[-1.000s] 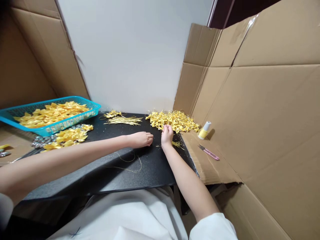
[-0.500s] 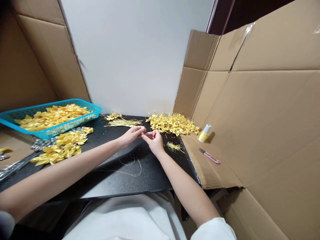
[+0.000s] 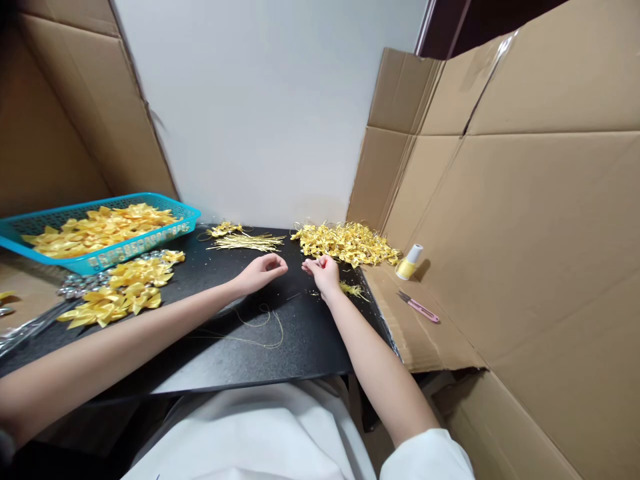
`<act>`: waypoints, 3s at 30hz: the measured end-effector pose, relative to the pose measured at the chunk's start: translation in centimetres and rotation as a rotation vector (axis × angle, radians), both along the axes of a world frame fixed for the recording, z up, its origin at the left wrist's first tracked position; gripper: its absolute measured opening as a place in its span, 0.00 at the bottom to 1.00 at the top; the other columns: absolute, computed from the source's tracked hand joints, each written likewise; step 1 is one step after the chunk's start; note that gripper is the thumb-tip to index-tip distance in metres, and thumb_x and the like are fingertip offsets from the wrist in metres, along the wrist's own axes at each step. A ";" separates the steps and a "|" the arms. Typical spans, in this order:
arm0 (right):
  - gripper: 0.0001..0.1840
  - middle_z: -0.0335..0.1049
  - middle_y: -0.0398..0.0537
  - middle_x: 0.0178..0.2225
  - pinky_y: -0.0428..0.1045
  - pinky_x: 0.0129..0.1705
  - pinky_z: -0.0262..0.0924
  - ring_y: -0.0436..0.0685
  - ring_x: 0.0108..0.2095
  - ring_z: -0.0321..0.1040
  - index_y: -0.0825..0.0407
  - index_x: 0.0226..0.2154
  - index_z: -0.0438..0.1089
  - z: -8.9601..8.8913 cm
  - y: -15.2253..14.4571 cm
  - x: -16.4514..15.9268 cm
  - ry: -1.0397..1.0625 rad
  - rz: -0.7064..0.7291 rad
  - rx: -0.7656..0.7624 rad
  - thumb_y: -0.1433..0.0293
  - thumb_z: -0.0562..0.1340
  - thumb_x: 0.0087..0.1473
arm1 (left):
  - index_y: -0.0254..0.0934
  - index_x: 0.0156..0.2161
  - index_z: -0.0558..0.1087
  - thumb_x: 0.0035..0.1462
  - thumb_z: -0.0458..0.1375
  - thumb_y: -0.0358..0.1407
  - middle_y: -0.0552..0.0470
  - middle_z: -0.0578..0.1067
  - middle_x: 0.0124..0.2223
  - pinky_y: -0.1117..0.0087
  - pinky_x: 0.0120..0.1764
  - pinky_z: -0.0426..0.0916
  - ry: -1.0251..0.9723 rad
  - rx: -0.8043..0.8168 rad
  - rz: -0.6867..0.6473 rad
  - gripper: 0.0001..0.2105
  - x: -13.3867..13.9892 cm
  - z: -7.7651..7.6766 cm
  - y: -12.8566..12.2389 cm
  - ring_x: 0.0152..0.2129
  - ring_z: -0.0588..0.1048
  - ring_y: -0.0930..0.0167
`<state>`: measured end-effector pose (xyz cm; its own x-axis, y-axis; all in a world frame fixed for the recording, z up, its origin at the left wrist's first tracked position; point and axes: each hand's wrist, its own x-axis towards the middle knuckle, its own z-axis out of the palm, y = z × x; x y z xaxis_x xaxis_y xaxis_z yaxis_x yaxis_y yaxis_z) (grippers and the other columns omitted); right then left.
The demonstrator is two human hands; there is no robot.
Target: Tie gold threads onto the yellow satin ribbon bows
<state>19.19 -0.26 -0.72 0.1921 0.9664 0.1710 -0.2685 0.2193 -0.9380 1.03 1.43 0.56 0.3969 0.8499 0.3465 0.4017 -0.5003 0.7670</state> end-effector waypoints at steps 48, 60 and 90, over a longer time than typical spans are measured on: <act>0.20 0.70 0.38 0.16 0.47 0.28 0.63 0.52 0.22 0.69 0.47 0.20 0.49 0.5 -0.7 -0.2 -0.131 -0.042 -0.030 0.63 0.63 0.45 | 0.39 0.23 0.78 0.46 0.61 0.28 0.51 0.79 0.30 0.73 0.29 0.60 1.017 0.263 -0.428 0.06 3.2 4.1 -1.3 0.30 0.75 0.69; 0.28 0.71 0.37 0.21 0.50 0.36 0.66 0.51 0.25 0.70 0.48 0.21 0.50 0.1 -0.9 -0.2 -0.223 0.102 0.111 0.61 0.72 0.33 | 0.33 0.34 0.73 0.56 0.52 0.33 0.49 0.73 0.34 0.74 0.33 0.63 0.762 0.123 -0.408 0.08 0.6 3.6 -0.3 0.29 0.70 0.72; 0.23 0.66 0.38 0.26 0.46 0.29 0.56 0.48 0.23 0.54 0.48 0.23 0.48 3.0 -4.4 -2.0 -0.386 0.291 0.250 0.60 0.66 0.44 | 0.33 0.28 0.78 0.42 0.66 0.49 0.52 0.76 0.26 0.71 0.32 0.65 0.013 -0.368 -0.204 0.18 -1.7 3.8 -3.5 0.25 0.71 0.72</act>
<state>17.20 -4.63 2.24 -0.1996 0.8909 0.4080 0.0023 0.4168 -0.9090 -0.70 -2.09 4.39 0.5721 0.8197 0.0282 0.3333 -0.2638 0.9051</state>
